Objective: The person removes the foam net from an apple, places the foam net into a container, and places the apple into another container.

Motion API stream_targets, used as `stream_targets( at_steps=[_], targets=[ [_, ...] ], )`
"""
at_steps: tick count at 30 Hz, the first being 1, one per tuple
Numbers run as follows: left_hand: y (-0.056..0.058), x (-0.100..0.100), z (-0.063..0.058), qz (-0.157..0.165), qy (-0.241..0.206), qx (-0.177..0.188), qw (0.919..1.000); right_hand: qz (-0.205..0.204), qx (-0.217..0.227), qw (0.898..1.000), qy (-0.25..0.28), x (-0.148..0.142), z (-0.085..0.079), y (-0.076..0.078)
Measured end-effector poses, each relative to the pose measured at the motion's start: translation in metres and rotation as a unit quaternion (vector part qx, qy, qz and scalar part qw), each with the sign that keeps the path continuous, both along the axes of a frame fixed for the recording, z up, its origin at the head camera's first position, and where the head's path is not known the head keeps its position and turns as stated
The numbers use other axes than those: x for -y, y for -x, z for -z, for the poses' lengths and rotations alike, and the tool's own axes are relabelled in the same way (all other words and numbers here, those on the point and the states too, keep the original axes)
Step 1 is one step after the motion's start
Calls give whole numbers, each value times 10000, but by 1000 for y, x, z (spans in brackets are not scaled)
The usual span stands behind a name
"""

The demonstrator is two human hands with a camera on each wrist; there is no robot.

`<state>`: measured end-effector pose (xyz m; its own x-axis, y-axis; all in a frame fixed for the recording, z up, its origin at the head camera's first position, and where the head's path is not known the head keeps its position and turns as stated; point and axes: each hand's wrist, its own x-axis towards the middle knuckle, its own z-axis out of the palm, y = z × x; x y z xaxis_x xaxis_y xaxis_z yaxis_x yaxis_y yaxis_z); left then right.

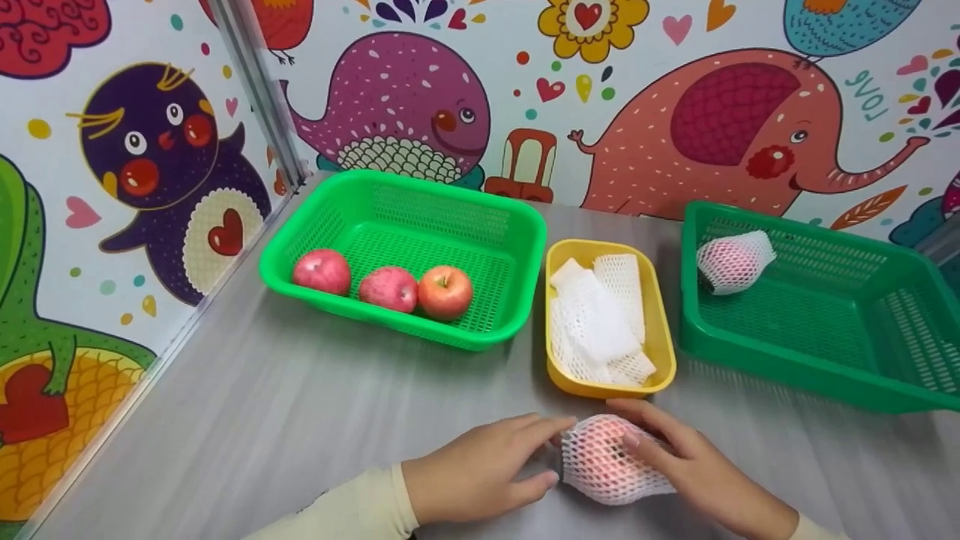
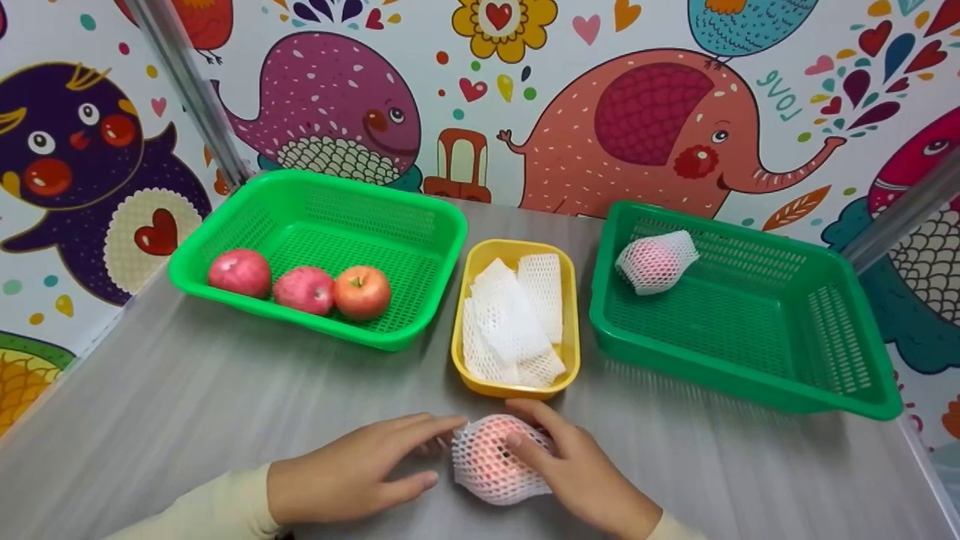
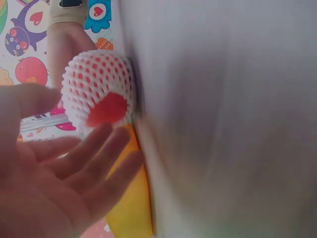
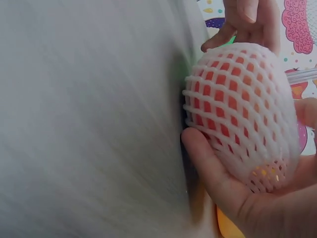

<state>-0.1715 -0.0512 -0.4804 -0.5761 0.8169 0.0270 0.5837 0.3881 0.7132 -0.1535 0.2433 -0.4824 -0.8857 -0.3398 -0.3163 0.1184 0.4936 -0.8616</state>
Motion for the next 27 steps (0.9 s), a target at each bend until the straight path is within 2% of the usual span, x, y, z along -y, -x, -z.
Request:
stream_targets(
  at_steps=[3, 6, 8, 10, 12, 15, 17, 19, 20, 21, 24, 27],
  targets=[
    [-2, -5, -3, -140, -474, 421, 9979, -81, -107, 9998, 165, -2, 0, -6],
    [-3, -10, -6, -362, -1085, 1239, 9857, -167, -283, 9994, 93, -3, 1, -12],
    [-3, -13, -8, -500, -1471, 1911, 9692, -198, -399, 9990, -20, -4, 2, -14],
    [-4, -16, -9, -636, -1797, 2581, 9471, -240, -520, 9983, -88, -5, 4, -14],
    [-5, -19, -8, -706, -1984, 3028, 9295, -251, -606, 9978, -110, -6, 5, -15],
    [-6, -25, -5, -903, -2211, 3441, 9080, -280, -637, 9975, -93, -7, 6, -14],
    [-6, -30, -3, -1093, -2309, 3533, 9000, -290, -614, 9977, -84, -7, 7, -14],
    [-5, -34, -1, -1299, -2290, 3412, 9024, -301, -599, 9977, -86, -7, 7, -14],
    [-5, -36, 0, -1371, -2239, 3255, 9084, -311, -612, 9976, -91, -7, 7, -14],
    [-4, -37, 0, -1407, -2143, 3044, 9174, -327, -641, 9974, -100, -7, 7, -14],
    [-2, -40, 2, -1308, -1670, 2179, 9526, -395, -829, 9957, -132, -7, 6, -13],
    [-1, -42, 3, -1038, -1264, 1359, 9771, -425, -968, 9942, -189, -9, 4, -12]
  ],
)
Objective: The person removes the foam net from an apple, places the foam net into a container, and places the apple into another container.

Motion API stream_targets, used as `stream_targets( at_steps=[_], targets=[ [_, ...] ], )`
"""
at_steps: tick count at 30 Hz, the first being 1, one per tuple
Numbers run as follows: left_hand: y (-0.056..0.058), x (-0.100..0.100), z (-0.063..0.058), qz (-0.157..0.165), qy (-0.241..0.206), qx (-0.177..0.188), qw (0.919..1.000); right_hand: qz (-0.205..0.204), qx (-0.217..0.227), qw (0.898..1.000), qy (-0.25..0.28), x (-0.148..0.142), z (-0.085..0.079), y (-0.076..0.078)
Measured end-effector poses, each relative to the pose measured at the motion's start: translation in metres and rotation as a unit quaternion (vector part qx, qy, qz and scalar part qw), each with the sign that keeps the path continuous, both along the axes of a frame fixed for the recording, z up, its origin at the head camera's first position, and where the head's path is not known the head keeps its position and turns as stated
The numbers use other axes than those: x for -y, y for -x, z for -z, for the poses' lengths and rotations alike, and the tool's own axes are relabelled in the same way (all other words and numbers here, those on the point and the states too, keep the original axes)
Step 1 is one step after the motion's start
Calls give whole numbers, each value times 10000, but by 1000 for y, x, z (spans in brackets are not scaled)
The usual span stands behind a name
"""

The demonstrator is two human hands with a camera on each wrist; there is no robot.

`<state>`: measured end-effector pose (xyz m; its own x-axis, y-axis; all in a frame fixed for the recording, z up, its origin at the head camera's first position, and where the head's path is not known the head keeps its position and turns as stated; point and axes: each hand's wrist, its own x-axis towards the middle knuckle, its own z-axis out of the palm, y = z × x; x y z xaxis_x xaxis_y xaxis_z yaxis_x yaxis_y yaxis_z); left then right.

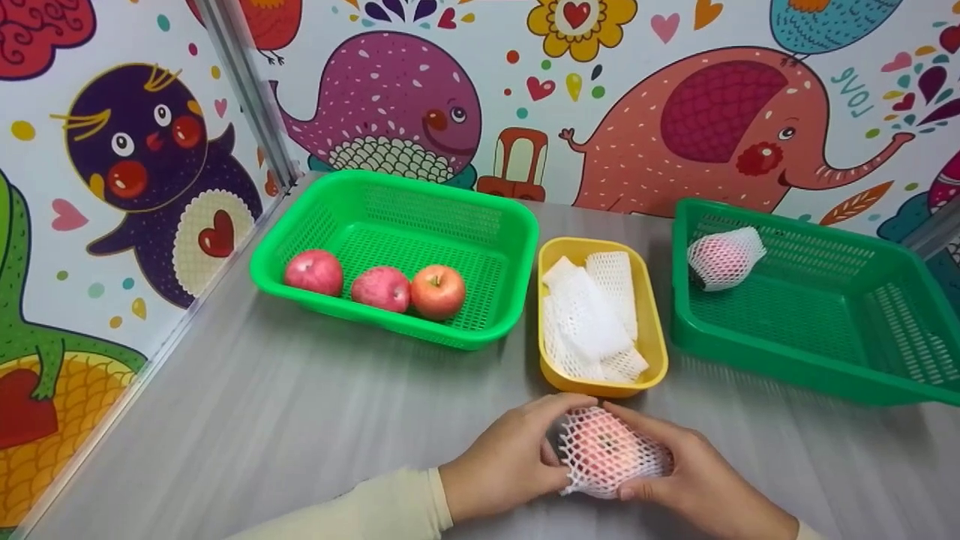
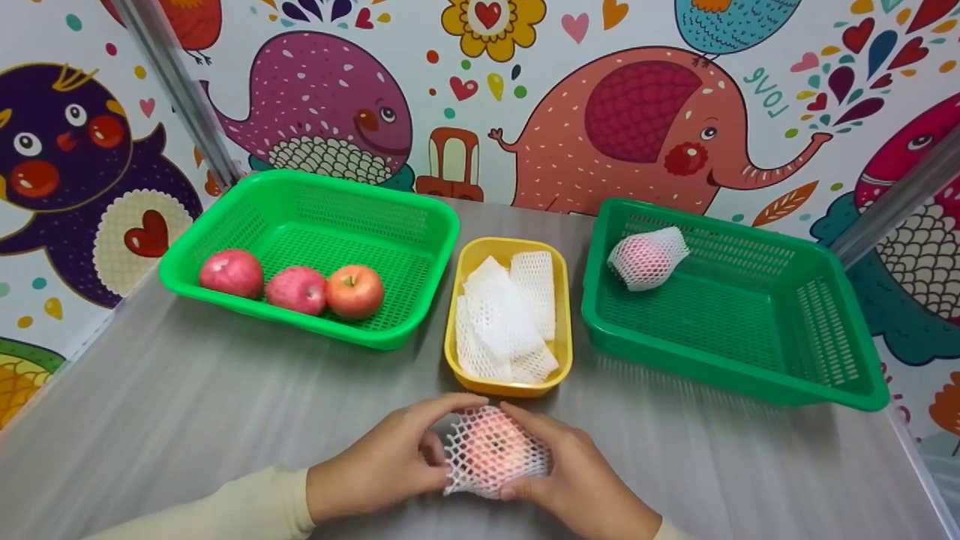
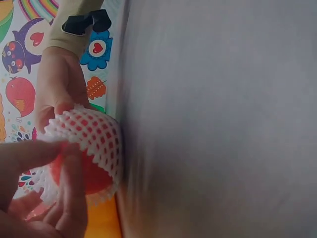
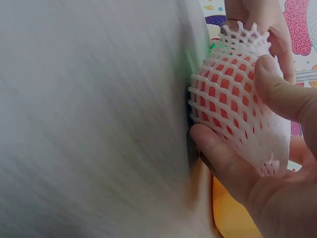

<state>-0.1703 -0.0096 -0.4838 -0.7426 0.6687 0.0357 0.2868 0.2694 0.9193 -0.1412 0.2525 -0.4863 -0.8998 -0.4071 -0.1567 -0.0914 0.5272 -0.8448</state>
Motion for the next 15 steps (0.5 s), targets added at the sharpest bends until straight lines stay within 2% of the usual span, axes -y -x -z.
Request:
stream_targets(
  at_steps=[3, 5, 7, 10, 15],
  targets=[
    [0, -2, 2, 193, 460, -913, 9946, 54, -85, 9999, -72, -1, -2, 0],
    [0, -5, 3, 263, 733, -1535, 9851, 161, -122, 9997, -170, -1, -3, 0],
    [0, -7, 3, 328, 934, -1989, 9750, 227, -204, 9991, -288, 0, -4, 0],
    [0, -10, 2, 417, 1061, -2230, 9681, 295, -382, 9980, -406, 2, -5, 0],
    [3, -9, 2, 465, 913, -2129, 9717, 403, -804, 9957, -240, 4, -2, 1]
  ],
)
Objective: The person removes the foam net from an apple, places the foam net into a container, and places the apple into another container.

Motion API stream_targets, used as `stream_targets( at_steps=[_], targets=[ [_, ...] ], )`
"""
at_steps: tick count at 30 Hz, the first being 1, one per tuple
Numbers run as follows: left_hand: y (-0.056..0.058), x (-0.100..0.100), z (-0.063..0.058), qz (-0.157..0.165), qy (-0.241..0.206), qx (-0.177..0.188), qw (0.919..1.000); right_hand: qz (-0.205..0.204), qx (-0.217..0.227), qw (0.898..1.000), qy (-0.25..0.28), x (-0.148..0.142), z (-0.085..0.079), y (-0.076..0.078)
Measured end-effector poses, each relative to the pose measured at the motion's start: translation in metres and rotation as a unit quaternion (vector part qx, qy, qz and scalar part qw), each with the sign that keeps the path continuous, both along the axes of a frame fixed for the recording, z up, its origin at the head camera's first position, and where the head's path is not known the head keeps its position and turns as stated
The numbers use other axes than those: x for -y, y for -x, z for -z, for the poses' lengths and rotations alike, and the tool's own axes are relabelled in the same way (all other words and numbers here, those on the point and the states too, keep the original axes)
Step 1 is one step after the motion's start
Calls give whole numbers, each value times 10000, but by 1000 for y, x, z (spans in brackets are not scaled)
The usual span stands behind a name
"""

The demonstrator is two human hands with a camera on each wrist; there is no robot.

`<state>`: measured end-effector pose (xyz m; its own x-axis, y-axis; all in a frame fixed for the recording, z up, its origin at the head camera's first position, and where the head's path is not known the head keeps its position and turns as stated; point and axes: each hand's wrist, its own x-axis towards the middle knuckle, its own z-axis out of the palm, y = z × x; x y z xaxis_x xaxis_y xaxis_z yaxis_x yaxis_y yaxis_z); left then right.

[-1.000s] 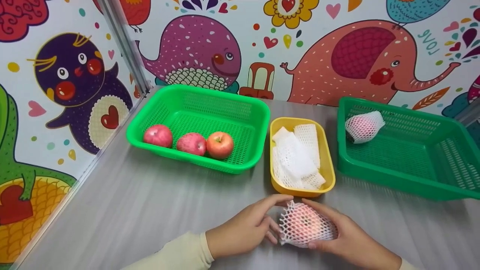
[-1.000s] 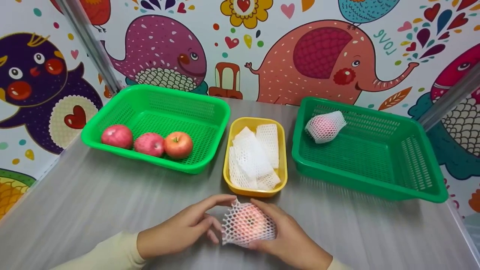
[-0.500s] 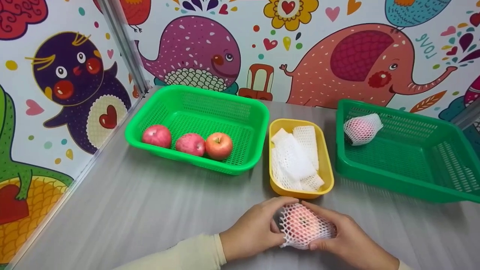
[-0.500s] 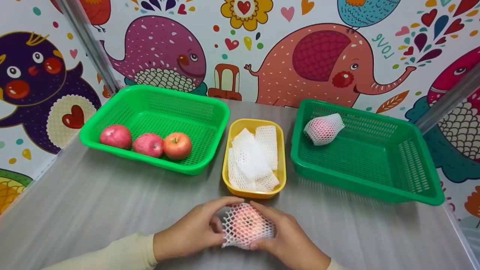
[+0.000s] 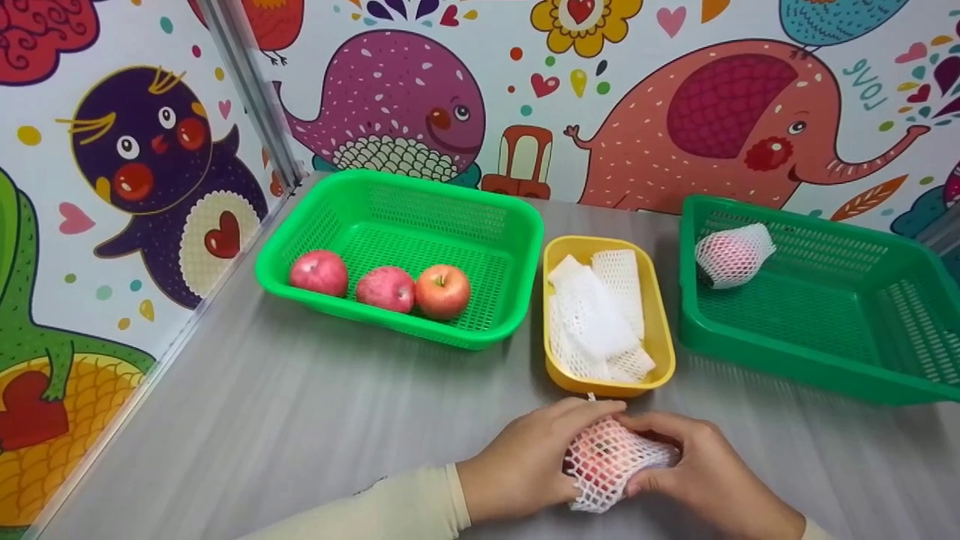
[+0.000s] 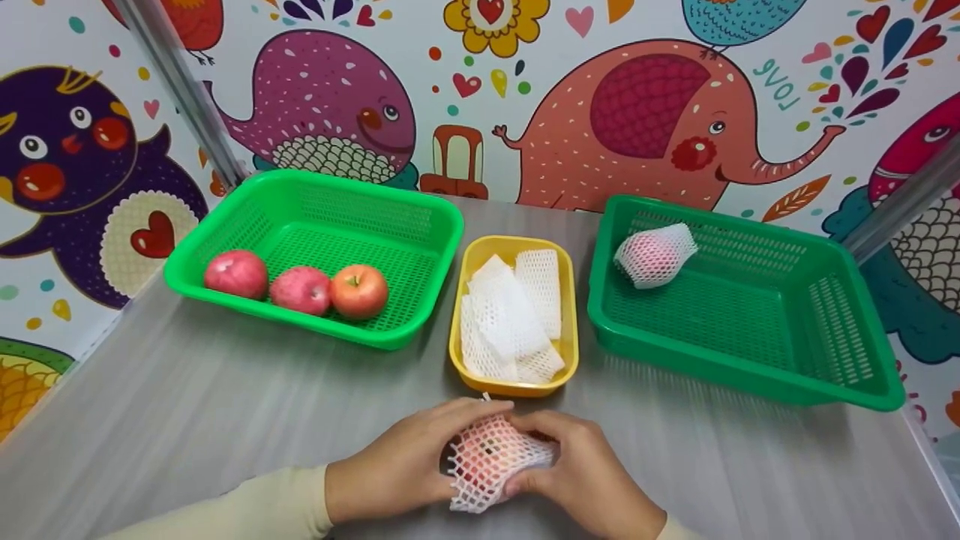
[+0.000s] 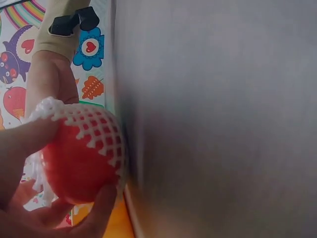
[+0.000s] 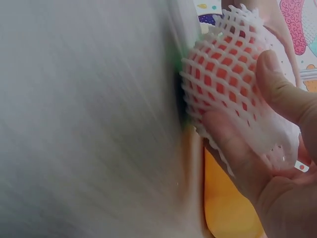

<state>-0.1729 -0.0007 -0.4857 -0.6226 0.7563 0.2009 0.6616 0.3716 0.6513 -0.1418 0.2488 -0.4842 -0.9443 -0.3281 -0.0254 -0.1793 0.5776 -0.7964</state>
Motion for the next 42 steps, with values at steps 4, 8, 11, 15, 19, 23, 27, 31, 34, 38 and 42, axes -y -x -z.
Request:
stream_targets(
  at_steps=[4, 8, 11, 15, 19, 23, 27, 31, 34, 38, 42],
  targets=[
    [2, 3, -1, 46, -94, 232, 9997, -63, -320, 9985, 450, -3, 2, 0],
    [2, 4, -2, -33, -146, 581, 9982, 31, -179, 9984, 538, -9, 1, 1],
    [2, 4, -2, -115, -260, 674, 9973, 194, 29, 9988, 452, -11, 1, 1],
    [1, 5, -2, -164, -309, 691, 9970, 216, 270, 9983, 474, -13, -1, 0],
    [-1, 8, -1, -175, -253, 773, 9965, 110, 260, 9989, 370, -13, -3, -1],
    [-3, 12, 1, -185, -221, 782, 9965, 53, 67, 9999, 54, -14, -5, 0],
    [-3, 14, 1, -194, -222, 705, 9971, 134, 124, 9997, -181, -17, -13, 1],
    [-6, 16, 0, -280, -179, 683, 9971, 265, -410, 9980, -393, -23, -28, 3],
    [-7, 17, -1, -328, -150, 667, 9971, 626, -1045, 9904, -656, -26, -44, 7],
    [-7, 17, -1, -333, -128, 599, 9976, 1253, -1741, 9723, -928, -28, -67, 15],
    [-8, 15, 0, -311, -17, 438, 9986, 1369, -2579, 9508, -1037, -24, -78, 28]
  ],
)
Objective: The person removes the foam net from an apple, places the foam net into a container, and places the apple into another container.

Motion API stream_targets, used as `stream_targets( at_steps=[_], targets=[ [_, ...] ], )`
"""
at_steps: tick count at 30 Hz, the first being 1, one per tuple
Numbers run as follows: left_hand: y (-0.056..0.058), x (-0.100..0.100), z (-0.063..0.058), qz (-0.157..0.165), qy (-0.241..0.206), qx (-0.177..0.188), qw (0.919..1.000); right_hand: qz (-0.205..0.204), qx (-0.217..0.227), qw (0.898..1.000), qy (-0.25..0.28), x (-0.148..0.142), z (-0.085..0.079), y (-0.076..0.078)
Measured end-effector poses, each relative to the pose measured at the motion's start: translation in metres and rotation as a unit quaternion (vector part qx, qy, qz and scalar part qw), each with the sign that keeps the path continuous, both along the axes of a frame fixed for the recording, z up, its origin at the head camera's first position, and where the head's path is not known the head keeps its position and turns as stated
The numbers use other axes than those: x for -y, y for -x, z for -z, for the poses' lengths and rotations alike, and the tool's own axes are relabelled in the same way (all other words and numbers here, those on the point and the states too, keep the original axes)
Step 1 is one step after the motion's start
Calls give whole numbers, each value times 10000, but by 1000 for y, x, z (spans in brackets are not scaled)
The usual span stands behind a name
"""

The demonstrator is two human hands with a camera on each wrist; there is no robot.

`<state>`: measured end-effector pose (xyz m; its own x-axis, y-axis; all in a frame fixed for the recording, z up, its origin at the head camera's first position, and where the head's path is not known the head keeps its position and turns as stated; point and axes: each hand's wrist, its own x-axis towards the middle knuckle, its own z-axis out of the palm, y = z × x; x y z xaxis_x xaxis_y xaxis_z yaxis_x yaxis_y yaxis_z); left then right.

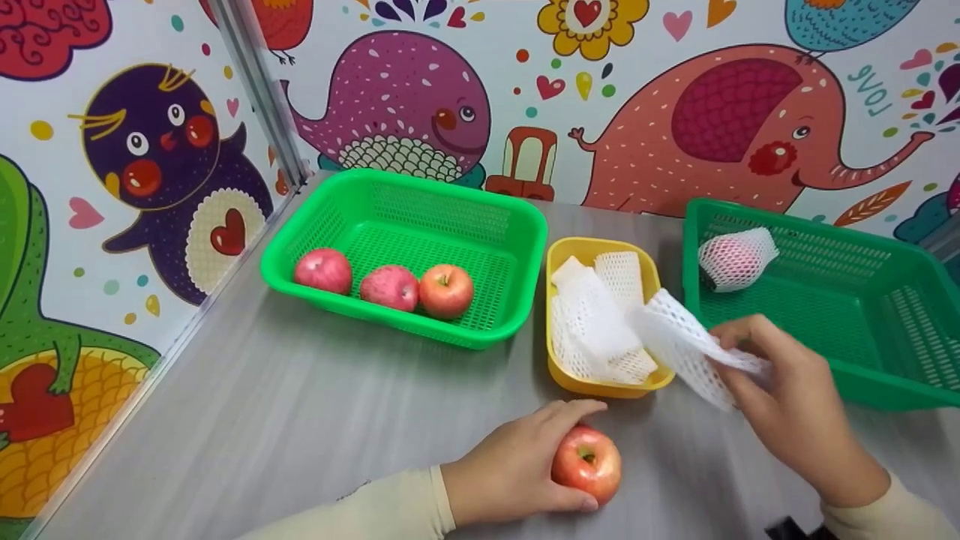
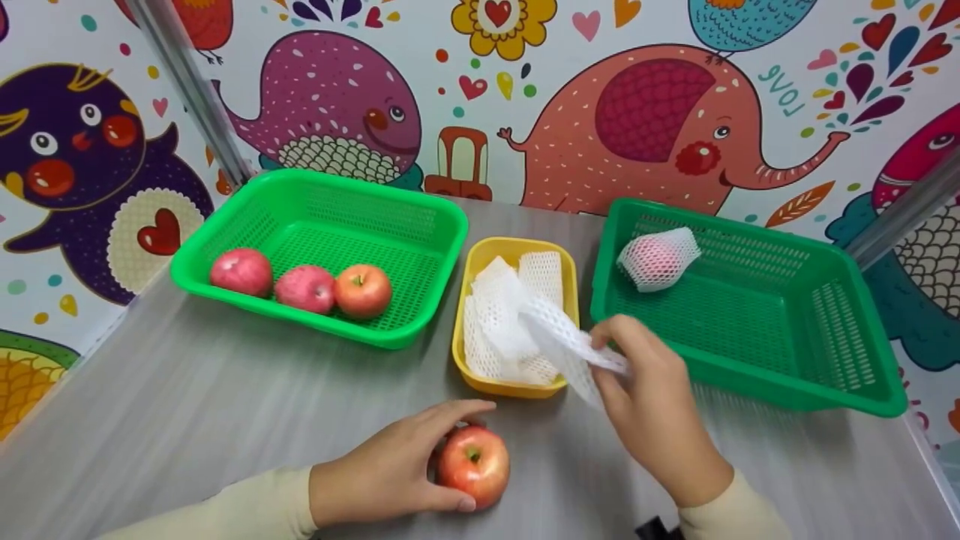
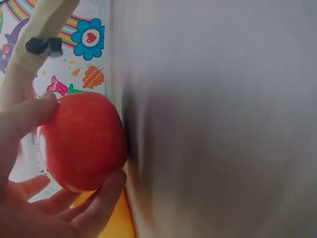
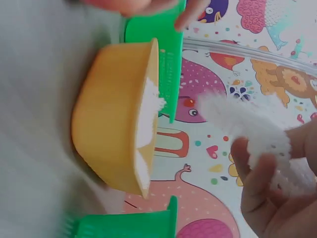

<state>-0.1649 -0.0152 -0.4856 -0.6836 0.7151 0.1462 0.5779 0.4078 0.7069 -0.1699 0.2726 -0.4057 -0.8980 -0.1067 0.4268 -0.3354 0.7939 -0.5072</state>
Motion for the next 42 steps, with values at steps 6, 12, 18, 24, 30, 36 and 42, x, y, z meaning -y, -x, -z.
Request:
stream_targets(
  at_steps=[6, 12, 18, 24, 30, 36, 42],
  targets=[
    [-2, -3, 0, 197, 320, -439, 9983, -344, -533, 9929, -1006, 16, 16, 24],
    [-4, -6, 3, 285, 517, -757, 9954, -856, 32, 9772, -1944, 30, 36, 41],
    [-5, -6, 7, 259, 423, -841, 9952, -1102, 83, 9569, -2688, 38, 39, 50],
    [-5, -5, 7, 278, 445, -799, 9954, -950, -516, 9775, -1813, 39, 26, 55],
    [-4, -6, 6, 274, 524, -668, 9960, -1297, -639, 9714, -1885, 37, 36, 59],
    [-3, -6, 8, 241, 462, -719, 9961, -1959, 1639, 9471, -1944, 30, 45, 68],
    [-2, -5, 8, 216, 388, -661, 9968, -2029, 2670, 9293, -1547, 34, 43, 75]
  ],
)
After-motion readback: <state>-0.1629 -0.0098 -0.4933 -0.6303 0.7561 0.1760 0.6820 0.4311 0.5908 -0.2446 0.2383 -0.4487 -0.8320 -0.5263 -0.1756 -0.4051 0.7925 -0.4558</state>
